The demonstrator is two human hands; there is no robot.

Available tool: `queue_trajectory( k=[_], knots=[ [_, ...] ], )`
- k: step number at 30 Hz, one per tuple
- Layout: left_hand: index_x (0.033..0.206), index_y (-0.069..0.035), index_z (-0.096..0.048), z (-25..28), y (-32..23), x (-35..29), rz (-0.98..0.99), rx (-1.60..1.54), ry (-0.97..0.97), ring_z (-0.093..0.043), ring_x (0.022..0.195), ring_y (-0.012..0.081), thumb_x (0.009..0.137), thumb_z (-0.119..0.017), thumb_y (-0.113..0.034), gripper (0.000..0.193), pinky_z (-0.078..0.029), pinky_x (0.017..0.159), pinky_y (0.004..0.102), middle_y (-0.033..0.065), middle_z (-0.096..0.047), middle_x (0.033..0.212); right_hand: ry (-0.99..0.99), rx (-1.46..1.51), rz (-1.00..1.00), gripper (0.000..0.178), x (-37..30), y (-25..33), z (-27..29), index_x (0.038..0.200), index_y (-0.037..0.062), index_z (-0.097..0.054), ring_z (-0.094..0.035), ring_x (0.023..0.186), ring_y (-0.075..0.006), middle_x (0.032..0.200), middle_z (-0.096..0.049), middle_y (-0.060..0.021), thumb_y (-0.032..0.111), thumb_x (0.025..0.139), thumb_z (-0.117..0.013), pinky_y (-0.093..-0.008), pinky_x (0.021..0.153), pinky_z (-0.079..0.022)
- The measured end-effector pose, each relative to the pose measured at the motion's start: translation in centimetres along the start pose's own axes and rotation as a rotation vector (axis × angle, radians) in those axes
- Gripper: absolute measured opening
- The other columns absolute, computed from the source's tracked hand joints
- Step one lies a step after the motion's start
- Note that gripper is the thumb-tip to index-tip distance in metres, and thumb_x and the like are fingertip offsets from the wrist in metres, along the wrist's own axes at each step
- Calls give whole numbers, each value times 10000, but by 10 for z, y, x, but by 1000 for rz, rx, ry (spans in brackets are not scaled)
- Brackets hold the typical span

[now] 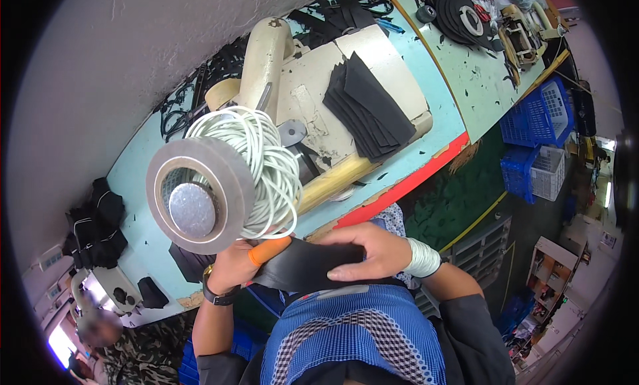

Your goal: The person sorts and counts a stack of black material pieces by hand, then feeds them one by one into a skiving machine.

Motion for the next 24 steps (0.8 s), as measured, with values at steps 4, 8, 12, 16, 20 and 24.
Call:
queue_trajectory(
  k=[4, 8, 12, 16, 20, 24],
  knots=[
    [1151, 52, -605, 22, 20, -11, 119, -208, 101, -658, 969, 199, 862, -685, -61, 321, -523, 847, 324, 158, -671, 1082, -148, 179, -15, 414, -2, -9, -1, 1211, -51, -586, -615, 989, -139, 1091, -669, -110, 141, 863, -705, -294, 879, -491],
    [1203, 45, -577, 16, 22, -4, 236, -170, 4, -611, 1038, 180, 914, -617, -80, 318, -484, 887, 312, 124, -639, 1157, -254, 381, -185, 377, 2, -5, 2, 1194, -74, -583, -613, 939, -108, 1059, -665, -87, 66, 863, -698, -257, 840, -507],
    [1174, 7, -625, 16, 34, 6, 127, -13, -133, -584, 1039, 173, 951, -583, -136, 269, -440, 923, 308, 108, -665, 1140, -342, 483, -193, 392, 9, -28, 7, 1218, -100, -550, -645, 961, -145, 1090, -662, -132, 42, 877, -679, -274, 867, -526],
    [1343, 39, -474, 26, 23, 10, 248, 71, -13, -646, 859, 155, 928, -578, -46, 436, -522, 654, 261, 113, -645, 1069, -324, 515, -199, 364, 20, -38, 9, 1180, -111, -577, -649, 939, -143, 1062, -675, -146, 64, 877, -679, -269, 855, -528],
    [1376, 9, -426, 25, 20, 11, 439, 103, -114, -662, 633, 149, 932, -463, 19, 447, -502, 445, 215, 127, -652, 1028, -360, 494, -209, 352, 23, -37, 11, 1155, -111, -599, -649, 918, -141, 1028, -686, -144, 79, 871, -685, -265, 842, -528],
    [1378, 2, -434, 30, 60, 2, 163, 106, -114, -668, 790, 158, 891, -387, 80, 496, -533, 580, 212, 113, -631, 1104, -404, 397, -239, 367, 19, -27, 15, 1119, -106, -619, -637, 868, -118, 991, -689, -112, 123, 846, -706, -246, 798, -513]
  ],
)
Point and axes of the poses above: each hand's wrist, its own x-axis towards the middle knuckle, its own z-axis out of the back of the hand, y = z × x, the point moved 1 cm from there along x, towards the middle knuckle
